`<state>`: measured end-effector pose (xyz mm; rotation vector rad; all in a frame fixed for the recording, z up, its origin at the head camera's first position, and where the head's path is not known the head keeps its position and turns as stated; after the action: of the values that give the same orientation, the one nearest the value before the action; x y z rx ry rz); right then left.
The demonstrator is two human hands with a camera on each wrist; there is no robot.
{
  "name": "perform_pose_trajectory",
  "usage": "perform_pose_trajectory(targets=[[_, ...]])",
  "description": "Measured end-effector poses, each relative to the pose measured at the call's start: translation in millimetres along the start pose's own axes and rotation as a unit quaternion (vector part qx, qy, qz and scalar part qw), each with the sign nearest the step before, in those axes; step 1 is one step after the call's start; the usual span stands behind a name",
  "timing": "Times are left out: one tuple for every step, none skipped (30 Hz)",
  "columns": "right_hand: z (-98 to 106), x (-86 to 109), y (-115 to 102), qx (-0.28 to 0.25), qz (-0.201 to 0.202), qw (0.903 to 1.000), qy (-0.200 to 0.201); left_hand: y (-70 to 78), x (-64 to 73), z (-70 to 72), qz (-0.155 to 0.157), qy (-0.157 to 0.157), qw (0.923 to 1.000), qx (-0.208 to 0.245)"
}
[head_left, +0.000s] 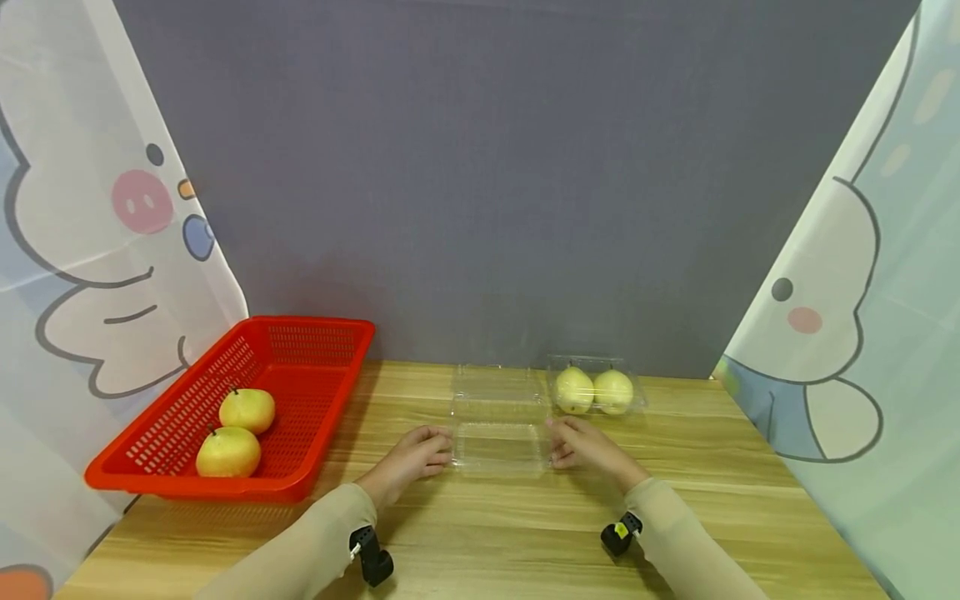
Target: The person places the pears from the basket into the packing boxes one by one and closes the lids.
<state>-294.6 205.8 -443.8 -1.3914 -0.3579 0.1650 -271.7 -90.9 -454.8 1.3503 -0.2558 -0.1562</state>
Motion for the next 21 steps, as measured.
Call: perform_pose_trajectory(targets=[[0.1, -1.0, 0.7, -0.016, 0.000, 0.9999, -0.004, 0.0, 0.1, 0.1, 0.000, 0.000, 1.0000, 0.001], [-0.3, -2.1, 1.6, -0.034, 0.002, 0.9993, -0.012, -0.1, 0.4, 0.2, 0.000, 0.000, 1.0000, 0.001], [-1.0, -2.9, 2.1, -0.049, 0.005, 0.9986, -0.018, 0.0, 0.9, 0.3, 0.000, 0.000, 1.0000, 0.003], [-2.1, -3.5, 2.5, -0.064, 0.007, 0.9976, -0.026, 0.2, 1.4, 0.4, 0.000, -0.001, 1.0000, 0.003], [-2.8, -4.1, 3.1, -0.074, 0.011, 0.9967, -0.033, 0.7, 2.3, 0.5, -0.001, -0.001, 1.0000, 0.002], [-3.8, -4.5, 3.8, -0.081, 0.014, 0.9959, -0.037, 1.2, 3.2, 0.6, 0.000, -0.001, 1.0000, 0.003], [-4.7, -4.7, 4.2, -0.086, 0.017, 0.9954, -0.040, 1.3, 3.9, 0.7, 0.000, -0.001, 1.0000, 0.003], [-5.4, -5.1, 5.3, -0.089, 0.018, 0.9950, -0.041, 1.2, 4.3, 0.8, 0.000, 0.000, 1.0000, 0.003], [-5.8, -5.5, 6.2, -0.095, 0.017, 0.9946, -0.040, 1.3, 4.5, 0.9, 0.001, 0.001, 1.0000, 0.003], [-5.9, -5.7, 7.3, -0.103, 0.016, 0.9938, -0.039, 1.3, 4.6, 0.9, 0.001, 0.002, 1.0000, 0.002], [-5.8, -6.1, 8.5, -0.114, 0.015, 0.9927, -0.037, 1.3, 4.5, 0.8, 0.002, 0.002, 1.0000, 0.003], [-5.9, -6.2, 9.3, -0.126, 0.013, 0.9913, -0.035, 1.0, 4.3, 0.8, 0.003, 0.003, 1.0000, 0.003], [-5.8, -6.3, 10.0, -0.138, 0.011, 0.9898, -0.034, 0.8, 3.9, 0.8, 0.002, 0.004, 1.0000, 0.003], [-5.5, -6.5, 10.7, -0.149, 0.008, 0.9883, -0.031, 0.8, 3.6, 0.9, 0.003, 0.005, 1.0000, 0.003], [-5.4, -6.4, 10.9, -0.159, 0.006, 0.9868, -0.028, 0.9, 3.5, 1.0, 0.002, 0.005, 1.0000, 0.002], [-5.3, -6.1, 11.1, -0.168, 0.004, 0.9855, -0.025, 1.0, 3.2, 1.1, 0.002, 0.005, 1.0000, 0.002], [-5.2, -6.0, 11.1, -0.174, 0.002, 0.9846, -0.021, 0.9, 2.9, 1.2, 0.001, 0.005, 1.0000, 0.002], [-5.0, -5.7, 11.0, -0.177, 0.001, 0.9842, -0.016, 0.7, 2.4, 1.4, 0.001, 0.005, 1.0000, 0.002], [-4.7, -5.5, 10.9, -0.179, 0.000, 0.9839, -0.012, 0.6, 1.8, 1.5, 0.000, 0.004, 1.0000, 0.002], [-4.5, -5.1, 10.5, -0.181, -0.001, 0.9835, -0.008, 0.5, 1.6, 1.6, 0.000, 0.004, 1.0000, 0.002], [-4.3, -4.8, 10.2, -0.182, -0.001, 0.9832, -0.005, 0.4, 1.4, 1.7, 0.000, 0.004, 1.0000, 0.002]])
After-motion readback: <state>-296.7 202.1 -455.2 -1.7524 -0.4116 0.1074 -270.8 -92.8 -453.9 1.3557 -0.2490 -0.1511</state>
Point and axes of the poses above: each hand's wrist, its own x-axis away from the middle knuckle, its own z-axis out of the back of the hand, y = z × x, the point moved 4 cm from there along -x, towards the middle knuckle, and after that the axes turned 7 degrees about -x, right-handed, at the moved point
